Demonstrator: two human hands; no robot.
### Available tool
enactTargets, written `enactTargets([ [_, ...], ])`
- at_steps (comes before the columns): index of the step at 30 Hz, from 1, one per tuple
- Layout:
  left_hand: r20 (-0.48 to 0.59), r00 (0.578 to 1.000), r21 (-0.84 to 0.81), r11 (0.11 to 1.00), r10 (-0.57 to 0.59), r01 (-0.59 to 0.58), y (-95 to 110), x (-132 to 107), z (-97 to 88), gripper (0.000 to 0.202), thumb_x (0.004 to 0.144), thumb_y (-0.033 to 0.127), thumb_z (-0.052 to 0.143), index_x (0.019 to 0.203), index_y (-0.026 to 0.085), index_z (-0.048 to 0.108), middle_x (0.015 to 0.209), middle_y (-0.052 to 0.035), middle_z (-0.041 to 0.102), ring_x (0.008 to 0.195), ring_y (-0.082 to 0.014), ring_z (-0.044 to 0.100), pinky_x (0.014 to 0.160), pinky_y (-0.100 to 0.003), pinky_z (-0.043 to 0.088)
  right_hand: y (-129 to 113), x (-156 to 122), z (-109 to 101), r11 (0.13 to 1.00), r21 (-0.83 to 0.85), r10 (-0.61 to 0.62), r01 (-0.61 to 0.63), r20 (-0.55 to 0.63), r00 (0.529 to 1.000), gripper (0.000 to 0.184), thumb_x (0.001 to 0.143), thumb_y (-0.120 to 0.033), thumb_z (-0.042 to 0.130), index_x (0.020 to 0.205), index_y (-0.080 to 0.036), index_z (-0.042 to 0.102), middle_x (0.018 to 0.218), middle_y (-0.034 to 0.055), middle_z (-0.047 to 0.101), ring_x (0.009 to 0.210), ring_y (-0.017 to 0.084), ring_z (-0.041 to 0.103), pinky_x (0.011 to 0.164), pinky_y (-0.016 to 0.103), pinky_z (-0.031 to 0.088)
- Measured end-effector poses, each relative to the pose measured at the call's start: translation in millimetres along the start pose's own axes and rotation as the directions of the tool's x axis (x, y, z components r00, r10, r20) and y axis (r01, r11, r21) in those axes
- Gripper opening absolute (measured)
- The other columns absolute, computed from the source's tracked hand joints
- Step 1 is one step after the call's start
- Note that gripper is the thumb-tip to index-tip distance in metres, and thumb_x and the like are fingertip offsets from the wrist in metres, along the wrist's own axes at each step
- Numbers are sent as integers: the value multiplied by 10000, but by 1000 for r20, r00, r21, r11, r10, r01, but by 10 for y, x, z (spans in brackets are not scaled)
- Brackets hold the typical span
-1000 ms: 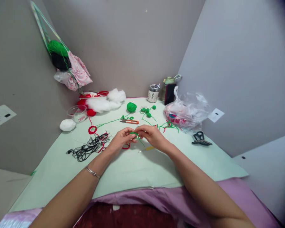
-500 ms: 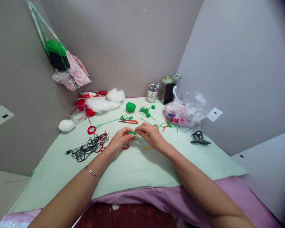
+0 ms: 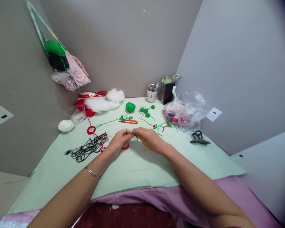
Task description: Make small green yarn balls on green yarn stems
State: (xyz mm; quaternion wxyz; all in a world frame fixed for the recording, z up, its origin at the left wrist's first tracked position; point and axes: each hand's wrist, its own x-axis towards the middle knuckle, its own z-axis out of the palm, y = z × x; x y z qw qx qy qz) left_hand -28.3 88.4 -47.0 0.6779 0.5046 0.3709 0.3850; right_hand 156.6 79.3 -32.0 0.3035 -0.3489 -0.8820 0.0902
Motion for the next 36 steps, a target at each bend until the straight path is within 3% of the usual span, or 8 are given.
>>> enactTargets([
  [6,13,1000,22,1000,-19,19,1,3,7,293,713,368,721,776,165,519,503,103,303,390,-25,214,426,-209,122,-1,12,-11,999,38,24,-25,13,1000,177,958,-212,455,1010,-199,624,912,52,676,802,148,602,711,248,438],
  [12,50,999,85,996,-1,-3,-1,18,-19,269,737,369,688,805,176,514,515,102,298,390,-32,231,419,-206,141,-125,94,-11,939,285,260,-194,-217,941,175,921,-301,535,822,-195,634,902,48,651,706,125,598,667,248,453],
  [16,27,1000,160,987,9,-13,-3,16,-32,262,703,343,698,770,168,516,550,83,362,413,-32,267,417,-195,170,-101,128,-84,607,755,491,-248,-111,864,261,899,-449,536,832,-197,548,780,10,646,488,84,540,449,210,398],
  [20,43,999,186,982,-12,4,5,12,-33,240,693,322,687,768,166,521,547,82,368,421,-34,265,418,-190,175,89,116,-284,274,926,563,-260,65,824,352,801,-511,652,821,-200,486,638,-35,604,476,91,563,436,194,433],
  [27,70,997,196,981,-21,7,39,-11,-29,273,685,352,725,788,166,555,553,83,356,434,-36,252,430,-197,170,518,10,-681,358,929,781,91,-352,515,269,732,-371,739,797,-197,544,596,-74,479,487,42,469,479,159,427],
  [29,95,995,170,985,-25,8,34,-11,-36,305,688,391,735,836,164,593,554,83,351,429,-34,234,431,-204,153,526,3,-674,397,917,750,29,-342,566,230,751,-357,714,824,-195,569,611,-64,483,507,53,469,489,176,419],
  [32,85,996,158,987,-6,-7,39,-9,-46,333,689,415,737,882,161,642,571,70,386,436,-35,230,439,-213,151,419,19,-591,499,853,633,-156,-235,738,217,795,-352,667,928,-191,607,630,-48,536,542,75,493,515,205,406],
  [36,50,998,187,981,46,-55,78,-22,-43,349,720,428,703,953,169,688,678,28,496,458,-34,258,448,-220,170,211,44,-470,761,582,411,-286,-93,907,174,844,-346,626,862,-177,665,736,12,625,656,117,544,600,250,422],
])
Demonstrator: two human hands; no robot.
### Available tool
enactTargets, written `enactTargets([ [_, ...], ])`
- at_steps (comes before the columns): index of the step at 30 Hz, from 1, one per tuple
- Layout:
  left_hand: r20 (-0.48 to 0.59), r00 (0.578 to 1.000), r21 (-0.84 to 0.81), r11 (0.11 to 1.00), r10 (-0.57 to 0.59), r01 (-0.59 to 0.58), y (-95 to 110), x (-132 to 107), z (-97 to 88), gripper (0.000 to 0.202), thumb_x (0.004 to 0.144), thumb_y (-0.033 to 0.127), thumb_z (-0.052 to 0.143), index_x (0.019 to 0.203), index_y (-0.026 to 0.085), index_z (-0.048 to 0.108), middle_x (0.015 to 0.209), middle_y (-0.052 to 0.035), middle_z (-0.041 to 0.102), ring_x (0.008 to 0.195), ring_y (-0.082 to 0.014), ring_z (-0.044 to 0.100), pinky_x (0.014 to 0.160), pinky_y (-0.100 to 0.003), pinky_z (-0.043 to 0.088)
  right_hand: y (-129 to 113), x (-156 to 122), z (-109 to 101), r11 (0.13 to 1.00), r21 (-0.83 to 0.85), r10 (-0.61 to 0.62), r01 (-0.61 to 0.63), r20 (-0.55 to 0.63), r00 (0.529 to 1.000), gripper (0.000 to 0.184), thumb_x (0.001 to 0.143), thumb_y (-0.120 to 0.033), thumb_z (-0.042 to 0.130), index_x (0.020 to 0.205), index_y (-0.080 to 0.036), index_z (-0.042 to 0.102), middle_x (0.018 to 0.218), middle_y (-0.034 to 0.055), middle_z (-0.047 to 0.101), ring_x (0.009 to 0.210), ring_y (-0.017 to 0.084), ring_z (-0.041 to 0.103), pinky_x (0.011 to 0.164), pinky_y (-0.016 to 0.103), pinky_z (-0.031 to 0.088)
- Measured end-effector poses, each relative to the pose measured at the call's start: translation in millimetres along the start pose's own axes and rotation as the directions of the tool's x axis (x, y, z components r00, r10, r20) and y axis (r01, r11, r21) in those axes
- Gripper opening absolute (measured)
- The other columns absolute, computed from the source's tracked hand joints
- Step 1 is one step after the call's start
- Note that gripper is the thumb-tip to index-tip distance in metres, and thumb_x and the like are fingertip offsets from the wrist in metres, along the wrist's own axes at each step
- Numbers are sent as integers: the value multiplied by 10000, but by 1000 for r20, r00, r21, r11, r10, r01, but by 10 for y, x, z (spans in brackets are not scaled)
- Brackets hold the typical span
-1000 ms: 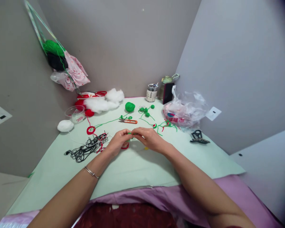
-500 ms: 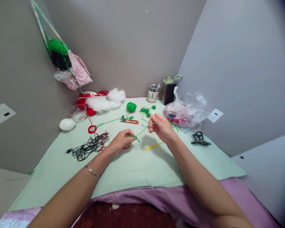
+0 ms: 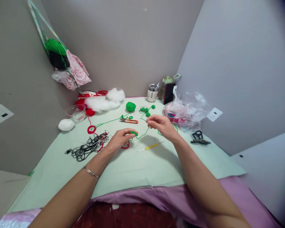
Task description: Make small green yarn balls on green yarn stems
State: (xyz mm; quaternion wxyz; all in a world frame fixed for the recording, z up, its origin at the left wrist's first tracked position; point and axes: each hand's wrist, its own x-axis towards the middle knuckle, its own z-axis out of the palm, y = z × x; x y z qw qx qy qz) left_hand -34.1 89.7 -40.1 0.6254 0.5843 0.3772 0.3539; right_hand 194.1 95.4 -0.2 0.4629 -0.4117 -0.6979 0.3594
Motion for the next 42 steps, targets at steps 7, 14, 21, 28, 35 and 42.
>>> enactTargets([
  [7,26,1000,16,1000,6,-7,11,-10,6,320,762,421,670,976,183,674,711,29,492,466,-35,241,453,-223,166,16,-55,150,880,-424,-174,214,130,976,119,889,-221,595,872,-217,712,845,32,574,769,141,549,688,266,415],
  [14,29,999,2,1000,15,-15,-21,7,-5,328,759,420,676,979,177,660,679,34,467,467,-36,243,447,-214,167,31,-74,171,802,-537,-193,262,184,964,124,898,-201,589,887,-231,709,833,23,549,785,143,546,686,254,394],
  [21,43,999,12,1000,11,-11,3,-16,3,347,760,427,674,989,167,653,656,43,442,463,-36,234,443,-209,164,7,-79,150,778,-560,-200,286,210,957,138,907,-190,571,894,-228,704,842,24,551,793,140,545,693,250,391],
  [28,63,998,-3,1000,-1,1,-15,-7,-5,325,769,420,674,977,172,644,654,55,400,467,-34,209,445,-214,143,19,-74,162,796,-520,-210,310,244,947,130,901,-185,586,896,-224,710,827,19,568,796,136,548,700,246,394],
  [35,97,995,-34,999,4,-1,-52,6,-14,316,784,421,666,975,170,640,670,52,393,470,-28,200,451,-220,136,11,-79,213,845,-461,-177,272,239,955,133,902,-186,585,894,-221,713,832,18,571,780,126,554,694,237,401],
  [42,96,995,-54,998,-7,12,-48,8,-7,299,793,407,664,959,160,630,672,53,387,466,-24,213,447,-215,136,64,-68,223,850,-488,-139,196,153,979,77,867,-268,647,851,-213,698,825,13,567,688,108,538,657,234,402],
])
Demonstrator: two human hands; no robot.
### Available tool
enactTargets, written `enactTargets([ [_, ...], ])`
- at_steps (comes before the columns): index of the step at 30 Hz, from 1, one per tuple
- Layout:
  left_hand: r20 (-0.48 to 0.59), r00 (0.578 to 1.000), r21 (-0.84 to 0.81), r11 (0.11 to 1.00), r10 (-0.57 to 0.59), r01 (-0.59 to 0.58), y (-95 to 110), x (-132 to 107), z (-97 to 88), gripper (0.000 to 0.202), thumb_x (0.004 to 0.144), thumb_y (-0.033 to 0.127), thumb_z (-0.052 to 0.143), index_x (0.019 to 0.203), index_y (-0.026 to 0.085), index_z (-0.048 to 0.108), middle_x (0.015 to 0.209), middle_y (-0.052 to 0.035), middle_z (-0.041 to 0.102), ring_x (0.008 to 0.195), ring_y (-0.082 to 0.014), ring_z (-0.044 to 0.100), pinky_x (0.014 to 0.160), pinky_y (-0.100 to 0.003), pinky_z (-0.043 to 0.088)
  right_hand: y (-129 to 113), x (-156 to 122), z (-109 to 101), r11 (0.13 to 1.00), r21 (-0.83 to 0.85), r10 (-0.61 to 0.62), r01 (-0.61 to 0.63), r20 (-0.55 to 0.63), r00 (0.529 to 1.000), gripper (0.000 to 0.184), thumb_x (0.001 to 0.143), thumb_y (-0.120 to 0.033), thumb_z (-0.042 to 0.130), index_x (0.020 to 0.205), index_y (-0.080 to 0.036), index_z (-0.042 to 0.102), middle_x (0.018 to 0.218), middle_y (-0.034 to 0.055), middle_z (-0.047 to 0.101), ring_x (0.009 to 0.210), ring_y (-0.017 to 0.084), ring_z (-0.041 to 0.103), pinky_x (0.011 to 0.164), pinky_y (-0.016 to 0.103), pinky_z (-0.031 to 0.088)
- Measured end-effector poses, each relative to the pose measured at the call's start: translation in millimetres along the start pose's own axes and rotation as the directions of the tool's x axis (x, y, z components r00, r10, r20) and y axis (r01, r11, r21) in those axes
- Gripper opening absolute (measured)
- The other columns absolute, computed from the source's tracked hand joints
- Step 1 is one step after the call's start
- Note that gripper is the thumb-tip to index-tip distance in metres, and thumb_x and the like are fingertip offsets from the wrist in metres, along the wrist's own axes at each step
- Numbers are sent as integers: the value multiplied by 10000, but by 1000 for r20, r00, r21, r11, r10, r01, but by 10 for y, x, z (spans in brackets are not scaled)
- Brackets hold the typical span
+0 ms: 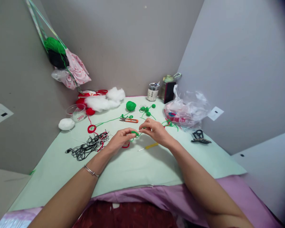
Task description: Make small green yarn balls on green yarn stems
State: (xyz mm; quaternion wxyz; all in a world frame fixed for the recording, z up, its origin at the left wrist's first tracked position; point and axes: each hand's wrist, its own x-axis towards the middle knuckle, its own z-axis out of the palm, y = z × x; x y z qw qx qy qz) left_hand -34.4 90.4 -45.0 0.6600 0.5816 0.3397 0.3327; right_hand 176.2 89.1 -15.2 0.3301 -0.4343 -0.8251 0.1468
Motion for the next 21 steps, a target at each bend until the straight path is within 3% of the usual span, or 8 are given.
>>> enactTargets([
  [5,-19,1000,-19,1000,-8,7,-28,9,18,272,791,404,662,882,159,585,657,61,369,462,-27,222,439,-207,137,-77,-13,82,996,52,-74,73,31,997,150,919,-164,525,969,-200,661,918,40,654,791,134,591,715,246,431],
  [9,-52,998,2,1000,-30,31,-41,9,37,260,778,382,668,844,154,561,621,68,343,466,-33,242,437,-194,150,-146,-38,130,985,50,-165,162,64,984,206,949,-175,452,1060,-191,625,963,69,670,848,156,604,736,264,448],
  [15,-48,997,-82,995,-54,50,-42,14,20,259,768,365,659,736,167,495,546,92,253,440,-40,186,428,-200,128,-119,-46,133,978,47,-206,202,84,975,189,935,-149,472,1035,-186,628,938,48,688,831,144,619,739,248,454],
  [21,-79,996,-10,999,-50,50,-37,24,44,228,772,351,632,759,170,494,562,84,291,454,-47,225,445,-202,147,-98,-35,235,983,-6,-184,184,-30,982,163,947,-231,493,911,-195,647,898,52,670,804,149,616,709,255,455],
])
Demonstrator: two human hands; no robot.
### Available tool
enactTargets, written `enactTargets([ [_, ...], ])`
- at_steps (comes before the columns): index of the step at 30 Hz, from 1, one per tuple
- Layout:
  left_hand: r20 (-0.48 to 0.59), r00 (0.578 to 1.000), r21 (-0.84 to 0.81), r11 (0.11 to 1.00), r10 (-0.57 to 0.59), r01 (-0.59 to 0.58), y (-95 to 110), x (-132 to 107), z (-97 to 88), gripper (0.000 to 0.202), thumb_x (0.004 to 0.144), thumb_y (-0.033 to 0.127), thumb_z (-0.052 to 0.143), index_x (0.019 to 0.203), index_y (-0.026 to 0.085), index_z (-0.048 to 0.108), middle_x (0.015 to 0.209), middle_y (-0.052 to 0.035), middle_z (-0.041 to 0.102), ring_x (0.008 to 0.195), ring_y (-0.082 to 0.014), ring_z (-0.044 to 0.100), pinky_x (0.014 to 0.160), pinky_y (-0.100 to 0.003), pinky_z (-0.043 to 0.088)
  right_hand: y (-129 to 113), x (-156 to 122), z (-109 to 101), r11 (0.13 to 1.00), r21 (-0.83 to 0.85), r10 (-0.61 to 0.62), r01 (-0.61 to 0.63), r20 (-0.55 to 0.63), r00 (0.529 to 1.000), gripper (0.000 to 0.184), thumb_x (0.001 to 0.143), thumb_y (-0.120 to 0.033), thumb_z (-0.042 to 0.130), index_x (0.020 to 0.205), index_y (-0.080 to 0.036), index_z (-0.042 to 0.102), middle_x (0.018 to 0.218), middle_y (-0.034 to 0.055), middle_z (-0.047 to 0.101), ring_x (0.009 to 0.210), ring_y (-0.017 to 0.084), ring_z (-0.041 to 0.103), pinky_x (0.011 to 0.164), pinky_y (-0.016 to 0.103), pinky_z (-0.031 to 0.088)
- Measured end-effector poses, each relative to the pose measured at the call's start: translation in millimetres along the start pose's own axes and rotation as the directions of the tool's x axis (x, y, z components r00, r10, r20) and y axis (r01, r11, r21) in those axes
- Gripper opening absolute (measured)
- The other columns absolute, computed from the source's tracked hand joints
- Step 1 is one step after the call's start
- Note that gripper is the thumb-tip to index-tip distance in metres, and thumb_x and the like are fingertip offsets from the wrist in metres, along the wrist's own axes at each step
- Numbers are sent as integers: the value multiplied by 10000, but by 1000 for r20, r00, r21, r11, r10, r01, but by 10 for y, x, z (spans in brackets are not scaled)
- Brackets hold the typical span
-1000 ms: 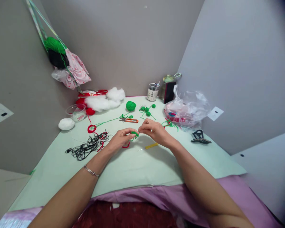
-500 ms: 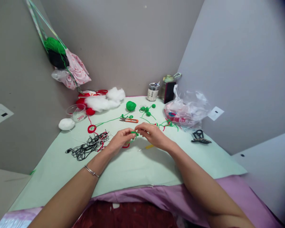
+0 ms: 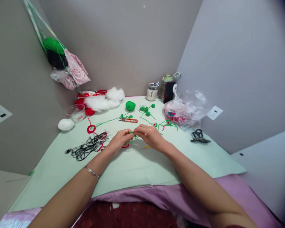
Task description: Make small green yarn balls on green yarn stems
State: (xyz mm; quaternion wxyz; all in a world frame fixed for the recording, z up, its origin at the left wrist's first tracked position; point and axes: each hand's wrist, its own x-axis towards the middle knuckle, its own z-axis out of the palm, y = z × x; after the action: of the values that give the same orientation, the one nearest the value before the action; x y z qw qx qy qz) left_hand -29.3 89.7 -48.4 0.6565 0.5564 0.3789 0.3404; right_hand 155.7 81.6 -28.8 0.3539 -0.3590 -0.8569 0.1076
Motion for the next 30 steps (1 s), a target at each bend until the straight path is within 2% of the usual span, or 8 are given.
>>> enactTargets([
  [4,-43,994,136,987,97,-91,2,-13,8,183,773,325,604,795,176,501,614,68,375,493,-60,293,472,-202,224,-147,41,-22,958,262,163,-115,-170,972,193,944,-331,492,882,-198,617,933,62,648,770,143,623,679,264,484],
  [9,-18,991,301,946,129,-118,-27,-20,-23,151,802,330,554,827,187,514,570,73,373,495,-74,310,486,-204,229,-114,96,-139,462,801,473,-380,140,870,318,862,-516,567,862,-209,484,677,-20,620,561,126,631,526,244,515],
  [11,-26,992,328,938,127,-111,-34,-16,-30,152,792,330,568,816,187,522,561,72,388,491,-75,327,486,-204,230,32,102,-222,369,864,566,-343,84,820,348,801,-509,650,834,-207,481,585,-56,558,591,130,643,594,261,549],
  [15,-33,991,295,949,129,-114,-8,-14,-21,202,769,369,621,813,178,573,596,54,450,505,-75,374,499,-208,261,325,82,-452,466,882,706,-76,-318,633,310,790,-458,677,812,-215,486,562,-83,442,609,94,599,692,242,548],
  [17,-22,993,253,962,112,-103,8,-17,-11,248,758,402,648,851,174,615,620,45,479,513,-75,386,500,-211,269,375,71,-536,521,853,690,-32,-399,604,262,821,-427,643,813,-219,485,575,-81,411,597,87,566,699,238,535],
  [22,-76,987,173,977,141,-126,1,-13,-5,278,706,364,717,885,170,631,811,13,577,579,-66,446,565,-211,342,234,73,-515,597,772,563,-218,-209,800,174,844,-356,610,910,-201,566,607,-52,501,597,108,536,631,260,480],
  [25,-59,985,164,975,164,-153,-8,-11,-14,241,735,338,694,887,168,618,824,11,579,587,-65,443,575,-208,347,134,68,-426,786,541,398,-299,-73,915,149,856,-325,610,876,-181,642,735,11,606,668,127,549,614,259,437],
  [30,-34,991,183,976,129,-121,12,-23,-16,250,776,348,649,954,173,633,840,6,596,544,-57,393,533,-210,314,97,37,-322,982,76,176,-176,-4,984,112,880,-225,607,860,-216,717,863,35,584,786,140,551,693,262,413],
])
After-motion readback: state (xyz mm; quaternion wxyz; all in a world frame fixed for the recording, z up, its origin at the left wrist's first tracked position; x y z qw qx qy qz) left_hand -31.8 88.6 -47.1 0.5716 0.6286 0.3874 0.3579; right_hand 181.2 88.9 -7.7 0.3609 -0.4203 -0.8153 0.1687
